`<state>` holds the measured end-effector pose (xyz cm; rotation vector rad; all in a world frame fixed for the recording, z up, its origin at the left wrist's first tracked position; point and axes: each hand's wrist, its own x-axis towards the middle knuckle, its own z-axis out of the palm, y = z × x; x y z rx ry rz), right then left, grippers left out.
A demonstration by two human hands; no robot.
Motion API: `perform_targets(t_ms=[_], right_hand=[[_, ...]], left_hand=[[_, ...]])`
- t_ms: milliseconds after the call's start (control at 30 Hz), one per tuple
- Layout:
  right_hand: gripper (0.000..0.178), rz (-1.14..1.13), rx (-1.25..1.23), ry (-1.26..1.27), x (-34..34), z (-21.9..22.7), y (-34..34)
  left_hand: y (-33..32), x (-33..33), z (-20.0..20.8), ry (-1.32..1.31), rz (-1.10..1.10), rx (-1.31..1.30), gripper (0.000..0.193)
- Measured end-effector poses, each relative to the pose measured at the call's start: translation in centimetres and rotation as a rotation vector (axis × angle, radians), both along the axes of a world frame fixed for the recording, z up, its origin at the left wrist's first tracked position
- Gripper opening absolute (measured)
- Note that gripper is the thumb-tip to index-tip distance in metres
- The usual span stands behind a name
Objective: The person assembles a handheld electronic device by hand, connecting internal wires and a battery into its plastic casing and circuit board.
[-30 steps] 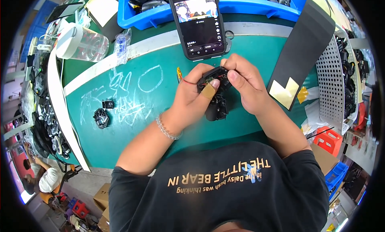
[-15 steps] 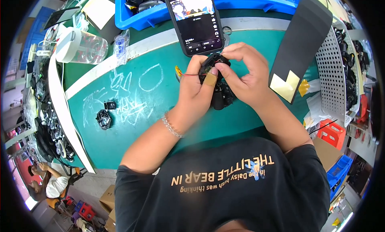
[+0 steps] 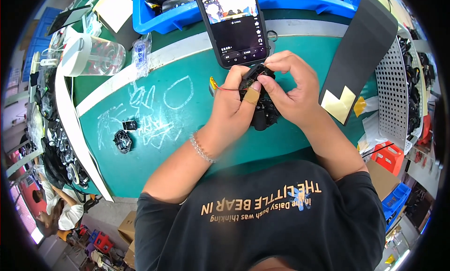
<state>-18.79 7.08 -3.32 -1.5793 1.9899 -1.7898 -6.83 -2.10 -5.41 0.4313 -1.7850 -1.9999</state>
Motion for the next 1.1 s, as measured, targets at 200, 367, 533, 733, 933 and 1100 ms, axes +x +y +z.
perform_targets(t_ms=[200, 367, 533, 733, 933, 1100], right_hand=[[0.022, 0.004, 0.009, 0.003, -0.2, -0.2, 0.1], [0.022, -0.014, 0.007, 0.034, -0.1, -0.2, 0.1], [0.022, -0.022, 0.006, 0.064, -0.1, -0.1, 0.0], [0.021, -0.034, 0.016, 0.079, -0.2, -0.5, -0.1], [0.021, -0.028, 0.047, 0.043, 0.0, -0.4, 0.1], [0.016, 0.191, 0.067, -0.165, -1.2, 0.1, 1.0]], left_hand=[[-0.1, 0.0, 0.0, -0.008, -0.007, -0.002, 0.01], [-0.2, 0.1, 0.3, -0.018, -0.016, 0.017, 0.009], [-0.3, -0.1, 0.3, 0.026, -0.014, -0.04, 0.011], [-0.2, 0.0, 0.5, 0.011, 0.0, -0.004, 0.013], [-0.3, 0.3, 0.7, -0.029, -0.026, 0.012, 0.012], [-1.1, 0.7, 1.6, -0.045, -0.248, 0.167, 0.016]])
